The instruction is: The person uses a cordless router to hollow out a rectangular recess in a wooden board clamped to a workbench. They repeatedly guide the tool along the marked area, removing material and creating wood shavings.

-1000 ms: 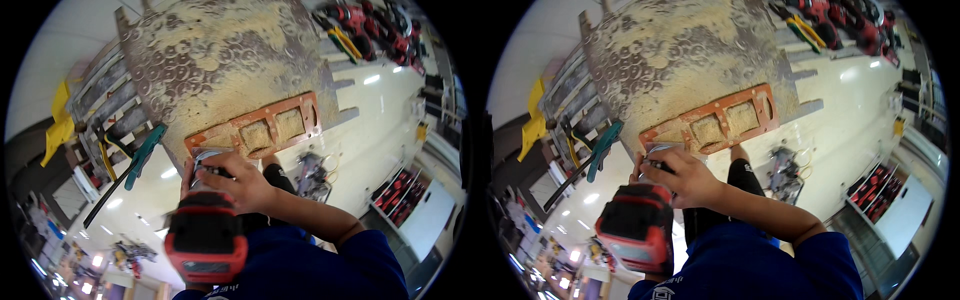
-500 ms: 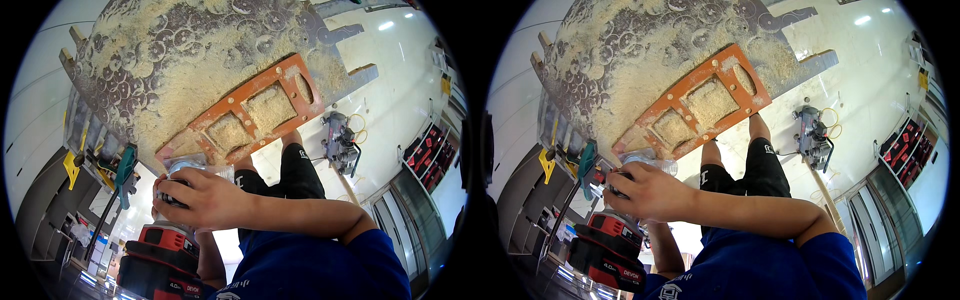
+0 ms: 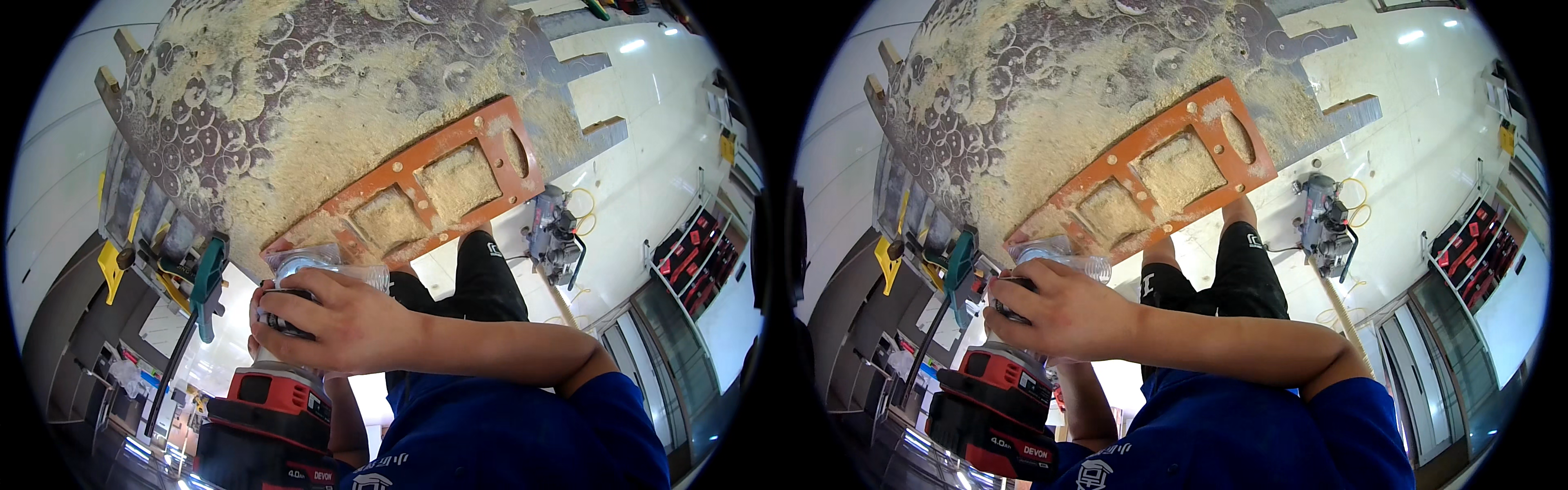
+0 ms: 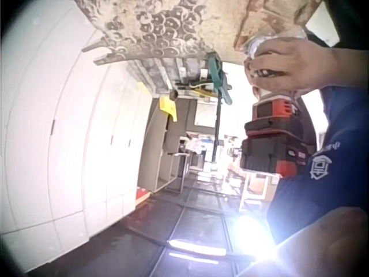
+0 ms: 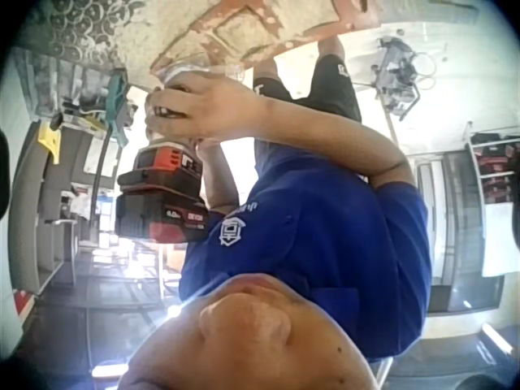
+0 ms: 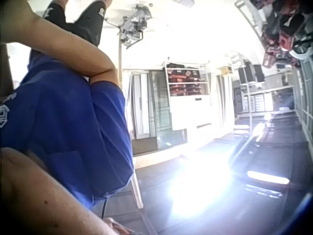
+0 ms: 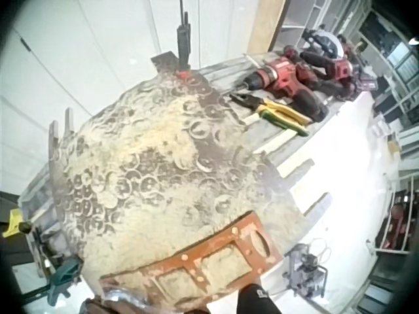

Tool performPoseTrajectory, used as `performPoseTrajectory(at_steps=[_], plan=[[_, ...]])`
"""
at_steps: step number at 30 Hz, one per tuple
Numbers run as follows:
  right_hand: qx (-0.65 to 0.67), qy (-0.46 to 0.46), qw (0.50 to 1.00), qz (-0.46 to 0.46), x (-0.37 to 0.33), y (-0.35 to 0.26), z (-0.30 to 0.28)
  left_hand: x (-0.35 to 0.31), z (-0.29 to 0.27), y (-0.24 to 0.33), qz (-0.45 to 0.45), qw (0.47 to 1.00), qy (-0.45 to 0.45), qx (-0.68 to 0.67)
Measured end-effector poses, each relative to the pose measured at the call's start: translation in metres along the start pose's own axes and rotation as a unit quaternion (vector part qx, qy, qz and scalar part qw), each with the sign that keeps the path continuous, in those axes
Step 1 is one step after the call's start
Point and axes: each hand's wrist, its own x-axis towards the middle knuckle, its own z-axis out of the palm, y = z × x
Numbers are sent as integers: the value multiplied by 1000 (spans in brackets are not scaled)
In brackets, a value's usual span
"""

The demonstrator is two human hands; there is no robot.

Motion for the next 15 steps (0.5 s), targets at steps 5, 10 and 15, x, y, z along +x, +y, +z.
performPoseTrajectory(at_steps=[5,10,15], plan=[[-12,1,1000,-4,2,1,1,3,-3,1,-4,1000,-2,0],[-23,12,1000,-6,5,2,1,5,-3,0,-7,1000,-5,0],[-44,22,999,-10,14,5,2,9,-5,0,-9,1000,-6,1]])
